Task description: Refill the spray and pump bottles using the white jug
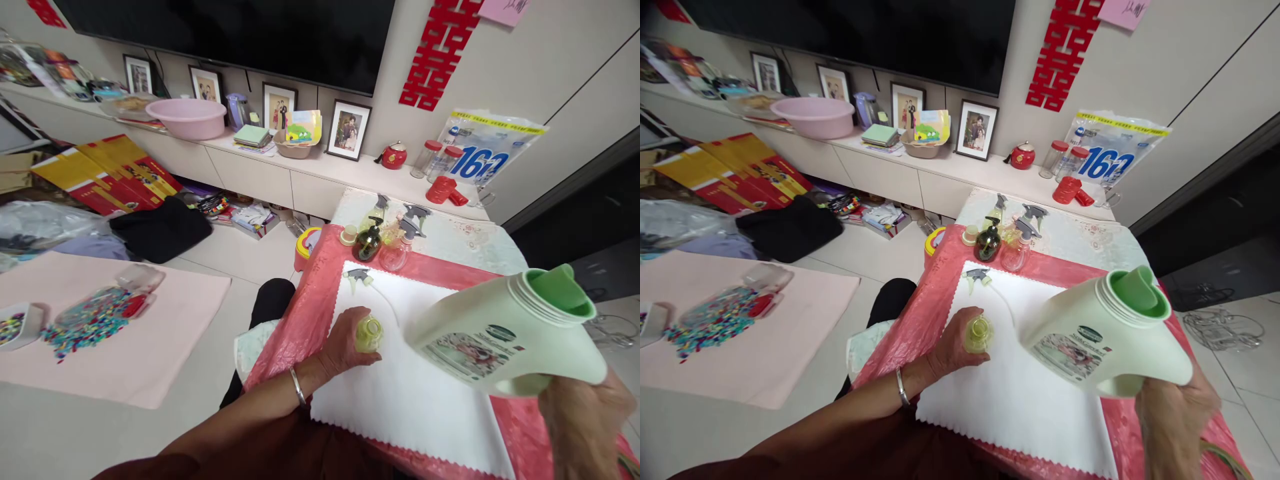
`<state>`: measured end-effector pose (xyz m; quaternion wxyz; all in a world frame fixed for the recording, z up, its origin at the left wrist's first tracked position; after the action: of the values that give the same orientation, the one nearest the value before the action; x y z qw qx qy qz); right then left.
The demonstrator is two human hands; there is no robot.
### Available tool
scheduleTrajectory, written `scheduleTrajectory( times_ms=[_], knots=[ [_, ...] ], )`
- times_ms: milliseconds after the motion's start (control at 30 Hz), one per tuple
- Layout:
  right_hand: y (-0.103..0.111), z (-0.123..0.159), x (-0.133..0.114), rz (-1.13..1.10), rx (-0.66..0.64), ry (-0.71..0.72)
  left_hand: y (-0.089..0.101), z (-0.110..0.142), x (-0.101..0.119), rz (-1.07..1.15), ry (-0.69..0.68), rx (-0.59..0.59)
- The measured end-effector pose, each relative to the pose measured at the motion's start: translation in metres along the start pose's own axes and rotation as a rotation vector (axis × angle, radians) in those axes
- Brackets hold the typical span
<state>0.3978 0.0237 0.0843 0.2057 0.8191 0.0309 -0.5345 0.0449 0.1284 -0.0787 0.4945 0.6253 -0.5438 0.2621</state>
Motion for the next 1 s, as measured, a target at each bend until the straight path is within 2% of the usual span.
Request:
scheduleTrajectory(
  times_ms=[67, 133, 233, 300, 433, 533, 800, 1000],
  knots=[
    [0.014, 0.007, -0.016, 0.09, -0.024, -0.026, 0.0, 0.0, 0.001, -0.002, -0.001, -0.008],
    [0.023, 0.013, -0.034, 0.245, -0.091, 0.022, -0.001, 0.001, 0.002, -0.001, -0.014, -0.013],
    [0.026, 0.018, -0.051, 0.472, -0.207, 0.137, -0.001, 0.001, 0.002, 0.0, -0.023, -0.008],
    [0.023, 0.018, -0.058, 0.546, -0.264, 0.249, -0.001, 0.002, 0.0, -0.005, -0.015, -0.013],
    [0.013, 0.017, -0.065, 0.658, -0.381, 0.464, -0.001, 0.003, 0.0, -0.011, -0.029, -0.014],
    [0.006, 0.017, -0.068, 0.719, -0.476, 0.569, 0.001, 0.003, 0.001, -0.007, -0.054, 0.007],
    [0.006, 0.025, -0.072, 0.873, -0.547, 0.708, -0.001, 0.001, 0.0, -0.014, -0.035, -0.018],
    [-0.004, 0.043, -0.083, 0.855, -0.614, 0.969, -0.002, -0.001, 0.001, -0.025, -0.018, -0.029]
  ],
)
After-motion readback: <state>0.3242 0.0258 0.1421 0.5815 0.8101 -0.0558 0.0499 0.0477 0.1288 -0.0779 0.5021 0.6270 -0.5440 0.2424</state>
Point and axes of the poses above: each hand's wrist, its own z-axis away from the middle knuckle, its own y-axis out of the back of the hand, x = y × z, the point moved 10 cm from there along -z, towards the middle knuckle, and after that the axes turned 10 degrees about x, right-handed, at the moved point
